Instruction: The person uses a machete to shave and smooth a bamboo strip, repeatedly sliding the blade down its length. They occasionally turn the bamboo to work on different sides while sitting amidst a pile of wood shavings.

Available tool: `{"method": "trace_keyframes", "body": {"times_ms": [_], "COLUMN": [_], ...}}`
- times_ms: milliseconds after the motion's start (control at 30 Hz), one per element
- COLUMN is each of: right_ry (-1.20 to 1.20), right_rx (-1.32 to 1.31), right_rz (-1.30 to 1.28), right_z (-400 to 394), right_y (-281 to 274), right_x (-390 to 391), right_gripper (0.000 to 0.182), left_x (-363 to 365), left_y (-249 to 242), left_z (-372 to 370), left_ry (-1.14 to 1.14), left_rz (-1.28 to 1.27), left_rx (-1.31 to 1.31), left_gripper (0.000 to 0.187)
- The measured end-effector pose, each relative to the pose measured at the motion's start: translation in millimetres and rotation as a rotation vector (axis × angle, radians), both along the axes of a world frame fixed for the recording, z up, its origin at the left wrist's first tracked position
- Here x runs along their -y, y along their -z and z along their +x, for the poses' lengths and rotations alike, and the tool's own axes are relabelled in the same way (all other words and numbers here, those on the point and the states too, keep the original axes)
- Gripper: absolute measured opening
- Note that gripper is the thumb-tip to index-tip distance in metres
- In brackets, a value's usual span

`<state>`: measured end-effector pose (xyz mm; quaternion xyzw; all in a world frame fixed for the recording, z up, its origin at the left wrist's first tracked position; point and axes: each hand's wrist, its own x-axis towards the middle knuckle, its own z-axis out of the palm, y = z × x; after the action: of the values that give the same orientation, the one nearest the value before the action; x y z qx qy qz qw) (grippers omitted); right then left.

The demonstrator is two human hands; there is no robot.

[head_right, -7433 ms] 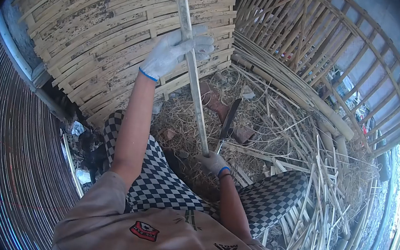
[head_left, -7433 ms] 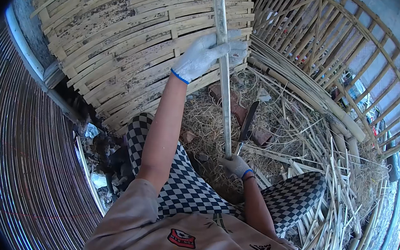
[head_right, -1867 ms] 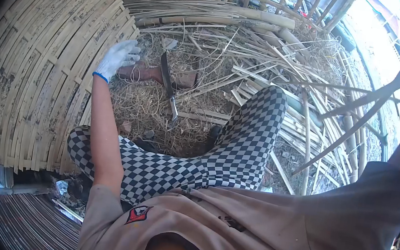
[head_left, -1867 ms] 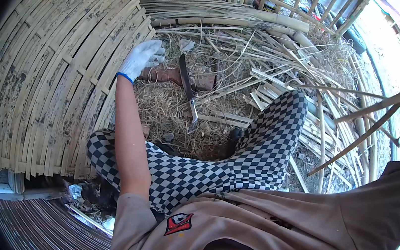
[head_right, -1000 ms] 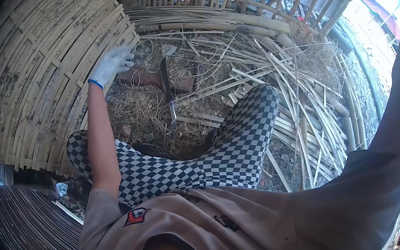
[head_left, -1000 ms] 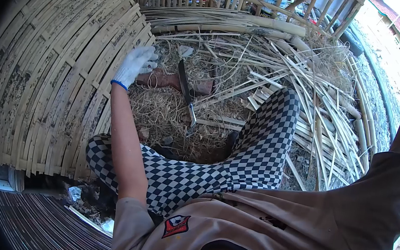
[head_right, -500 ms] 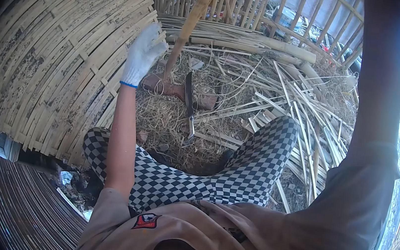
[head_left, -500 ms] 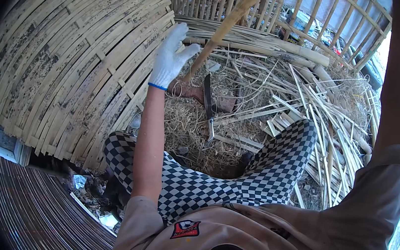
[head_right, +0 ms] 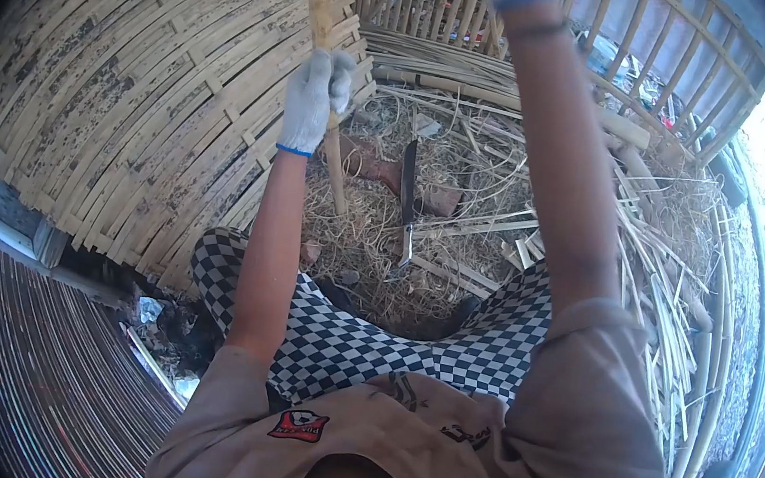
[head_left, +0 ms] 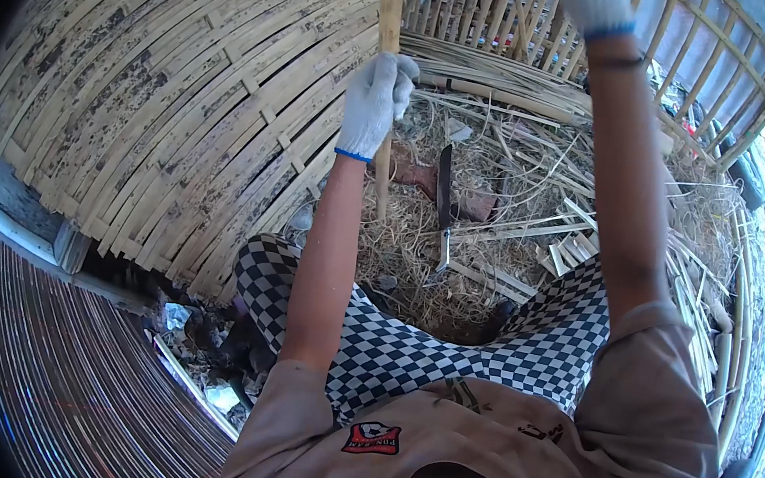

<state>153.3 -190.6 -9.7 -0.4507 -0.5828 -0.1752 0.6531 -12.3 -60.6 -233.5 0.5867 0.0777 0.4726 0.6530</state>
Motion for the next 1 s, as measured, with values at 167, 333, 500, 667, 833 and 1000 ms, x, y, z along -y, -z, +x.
{"method": "trace_keyframes", "body": {"times_ms": [167,333,500,667,833,1000], "right_ry": [0.097,0.243,0.187,0.252,0.238,0.294], "right_rx": [-0.219,-0.301,-0.211,-0.310,-0.473,-0.340], "right_rz": [-0.842,-1.234,-1.519,-1.525,-1.504,-1.459], "right_z": [16,-28,-46,-40,-34,-23], "right_y": [324,528,585,588,577,592], "right_x": [1,44,59,63,53,41], "right_gripper": [0.037,0.064,0.072,0.070,0.068,0.070], "left_x": [-65,-111,-134,-120,-106,-74], "left_y": [-29,-60,-43,-52,-72,-101], "left_z": [-6,-19,-33,-48,-65,-83], "left_ry": [-0.242,-0.369,-0.464,-0.528,-0.579,-0.446], "left_rz": [0.175,0.211,-0.059,-0.124,-0.040,0.084], "left_rx": [-0.094,-0.042,0.210,0.301,0.369,0.497], "left_gripper": [0.035,0.037,0.032,0.038,0.054,0.055]}}
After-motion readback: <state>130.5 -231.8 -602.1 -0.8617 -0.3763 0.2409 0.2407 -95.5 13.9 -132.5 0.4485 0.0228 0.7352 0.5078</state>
